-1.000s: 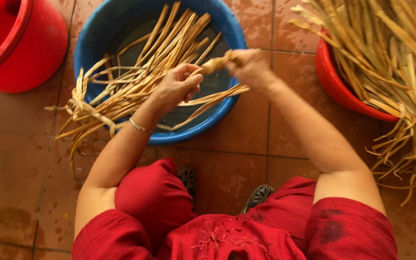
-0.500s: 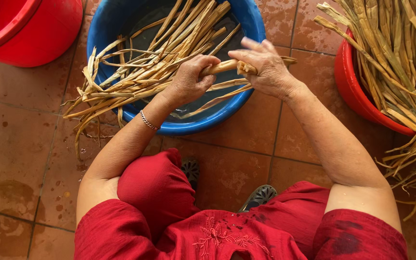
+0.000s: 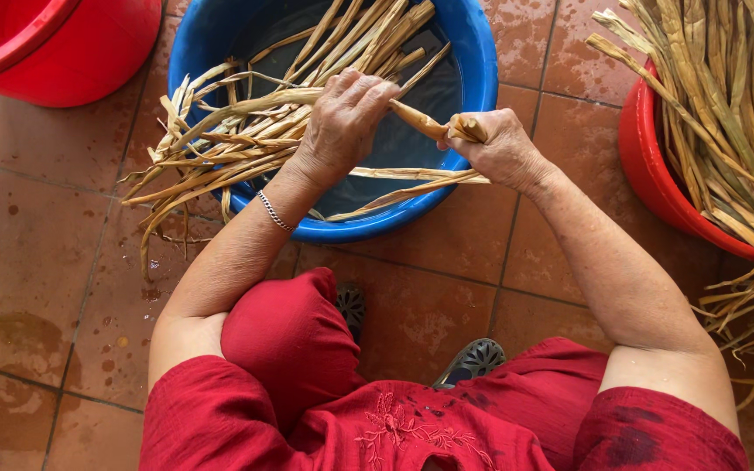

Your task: The person sits on a tiled floor beside a blue basin of water, taking dried palm leaf stems from a red bucket, dipping and softening them in the water, and peeling the leaves off the central stalk by hand. Stripped stalks are set aside and leaves are placed in a red bucket.

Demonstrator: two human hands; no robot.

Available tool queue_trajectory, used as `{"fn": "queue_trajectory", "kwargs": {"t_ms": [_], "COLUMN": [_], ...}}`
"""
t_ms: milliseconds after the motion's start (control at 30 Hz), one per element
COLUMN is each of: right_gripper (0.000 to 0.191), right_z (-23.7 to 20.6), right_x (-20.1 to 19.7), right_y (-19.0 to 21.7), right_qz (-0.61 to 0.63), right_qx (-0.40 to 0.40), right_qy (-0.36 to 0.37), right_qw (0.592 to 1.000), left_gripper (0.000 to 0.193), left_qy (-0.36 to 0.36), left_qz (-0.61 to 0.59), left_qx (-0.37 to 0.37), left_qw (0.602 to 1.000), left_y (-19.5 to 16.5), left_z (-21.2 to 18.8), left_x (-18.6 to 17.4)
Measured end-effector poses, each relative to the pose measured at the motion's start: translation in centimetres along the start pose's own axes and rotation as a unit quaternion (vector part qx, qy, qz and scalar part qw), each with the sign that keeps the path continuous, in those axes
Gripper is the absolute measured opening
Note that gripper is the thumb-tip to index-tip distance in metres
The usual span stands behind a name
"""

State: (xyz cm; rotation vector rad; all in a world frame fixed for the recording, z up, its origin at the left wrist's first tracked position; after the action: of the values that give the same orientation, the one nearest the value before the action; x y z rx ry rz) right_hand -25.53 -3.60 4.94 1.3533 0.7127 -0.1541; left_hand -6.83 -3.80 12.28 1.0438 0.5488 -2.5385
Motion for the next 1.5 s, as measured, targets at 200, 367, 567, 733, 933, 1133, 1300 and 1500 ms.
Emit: {"fn": "queue_trajectory", "kwargs": {"t_ms": [200, 367, 567, 733, 933, 1133, 1300, 1500], "right_gripper": [0.002, 0.01, 0.013, 0.008, 0.006, 0.008, 0.007, 0.006], "right_z": [-0.1, -0.2, -0.2, -0.6, -1.0, -1.1, -1.0, -0.2], "right_x": [-1.4, -0.9, -0.1, -0.3, -1.1, -1.0, -0.7, -0.1], "right_y": [1.0, 1.9, 1.4, 2.7, 3.8, 4.9, 6.2, 7.1], "right_qz": [-0.157, -0.15, -0.029, -0.116, -0.132, -0.11, -0.16, -0.168], "right_qx": [-0.077, -0.067, -0.015, -0.062, -0.096, -0.11, -0.131, -0.125], "right_qy": [-0.107, -0.118, -0.038, -0.076, -0.121, -0.129, -0.142, -0.158], "right_qw": [0.979, 0.979, 0.999, 0.988, 0.979, 0.979, 0.968, 0.965], "left_gripper": [0.007, 0.013, 0.022, 0.011, 0.021, 0.048, 0.048, 0.034], "left_qy": [0.216, 0.199, 0.072, 0.06, 0.168, 0.178, 0.152, 0.074], "left_qz": [-0.202, -0.556, -0.295, -0.082, -0.537, -0.618, -0.416, -0.178], "left_qx": [-0.217, -0.403, -0.282, -0.091, -0.348, -0.295, -0.2, -0.097], "left_qw": [0.93, 0.698, 0.91, 0.991, 0.75, 0.707, 0.874, 0.976], "left_y": [3.4, 3.8, 5.0, 1.8, 3.7, 0.9, -1.3, -2.7], "left_z": [-2.9, -5.5, -3.0, -1.8, -4.5, -3.6, -3.1, -1.9], "left_x": [6.8, 9.6, 4.4, 3.3, 8.5, 8.4, 8.1, 5.5]}}
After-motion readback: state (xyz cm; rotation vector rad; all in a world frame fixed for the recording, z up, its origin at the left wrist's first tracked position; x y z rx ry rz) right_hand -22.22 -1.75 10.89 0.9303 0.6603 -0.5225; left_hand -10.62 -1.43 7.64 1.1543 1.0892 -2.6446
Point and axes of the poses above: each hand's wrist, its own z-axis towards the middle knuckle, its own x-axis out of the palm, y = z × x, the point moved 10 cm from there along z, towards the middle knuckle, and after that the axes turned 3 degrees about y, right-handed, at the moved point
